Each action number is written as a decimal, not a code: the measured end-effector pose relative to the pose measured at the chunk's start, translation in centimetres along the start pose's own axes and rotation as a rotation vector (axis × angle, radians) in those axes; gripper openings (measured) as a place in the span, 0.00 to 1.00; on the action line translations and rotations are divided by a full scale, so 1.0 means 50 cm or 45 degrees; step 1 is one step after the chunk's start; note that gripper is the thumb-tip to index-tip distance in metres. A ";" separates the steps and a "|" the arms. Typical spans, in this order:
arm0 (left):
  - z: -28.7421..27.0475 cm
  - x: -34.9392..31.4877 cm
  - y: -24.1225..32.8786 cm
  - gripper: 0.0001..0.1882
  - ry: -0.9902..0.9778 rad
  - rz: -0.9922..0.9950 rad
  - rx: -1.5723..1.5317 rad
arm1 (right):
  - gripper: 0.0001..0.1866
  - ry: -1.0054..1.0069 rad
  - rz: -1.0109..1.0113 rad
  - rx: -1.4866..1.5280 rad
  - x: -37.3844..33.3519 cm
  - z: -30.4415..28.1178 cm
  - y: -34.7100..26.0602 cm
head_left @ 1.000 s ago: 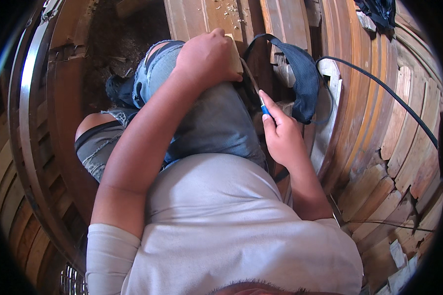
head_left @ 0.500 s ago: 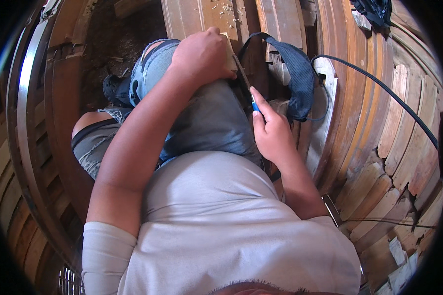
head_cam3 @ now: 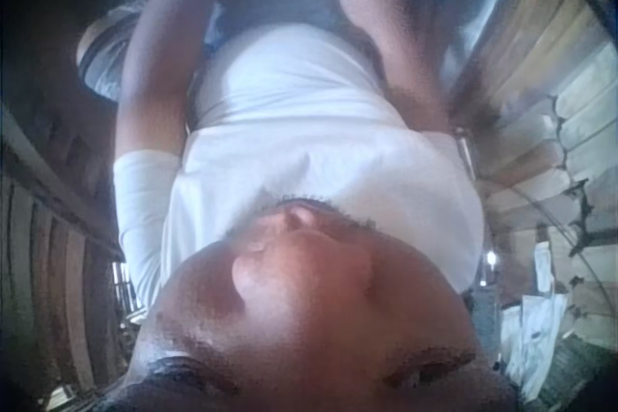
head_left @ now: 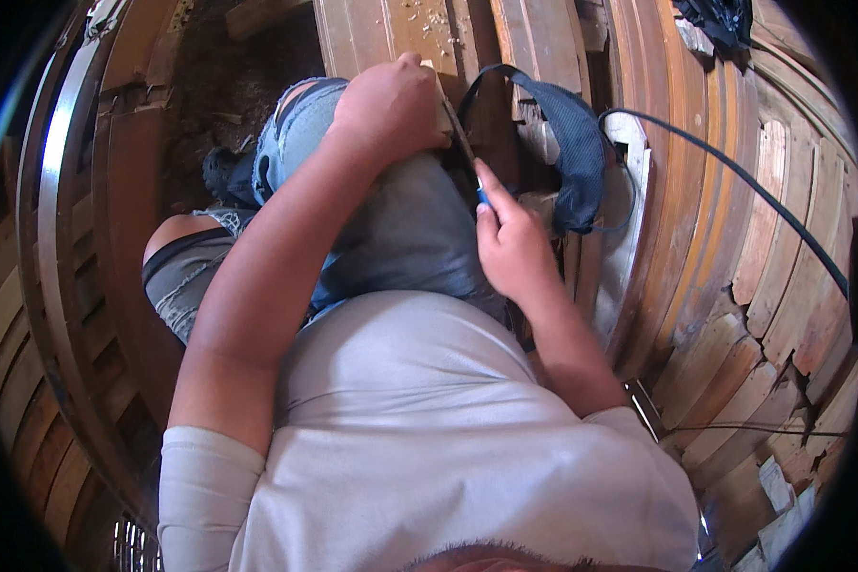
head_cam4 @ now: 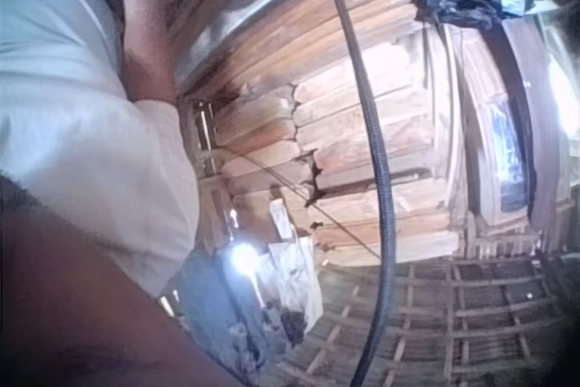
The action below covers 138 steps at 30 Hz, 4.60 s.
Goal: The person sits on the ground and uses a chisel to carve a small rectangular block of wood held in their lap. They repeatedly chip away at the wood surface, occasionally pausing to inspect the piece or adjust their grip.
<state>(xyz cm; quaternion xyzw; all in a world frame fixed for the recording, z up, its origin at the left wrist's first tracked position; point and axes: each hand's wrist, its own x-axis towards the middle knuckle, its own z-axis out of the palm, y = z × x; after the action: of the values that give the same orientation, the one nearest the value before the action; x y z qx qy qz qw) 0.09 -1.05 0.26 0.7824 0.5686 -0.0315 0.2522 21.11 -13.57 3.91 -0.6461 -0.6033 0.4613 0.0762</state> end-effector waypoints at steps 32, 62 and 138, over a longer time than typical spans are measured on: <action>0.040 0.115 -0.105 0.29 0.289 -0.113 -0.052 | 0.30 0.225 -0.258 -0.099 0.102 0.030 0.088; 0.069 0.158 -0.155 0.34 0.109 -0.239 -0.360 | 0.36 0.313 -0.311 -0.279 0.132 0.111 0.110; 0.037 0.153 -0.139 0.36 -0.011 -0.349 -0.402 | 0.36 0.306 -0.296 -0.334 0.121 0.091 0.104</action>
<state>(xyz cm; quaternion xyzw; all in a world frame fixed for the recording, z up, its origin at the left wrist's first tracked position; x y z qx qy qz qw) -3.10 6.40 -6.40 0.6484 0.6664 0.0208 0.3676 20.75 -11.85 -5.10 -0.6268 -0.7152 0.2866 0.1157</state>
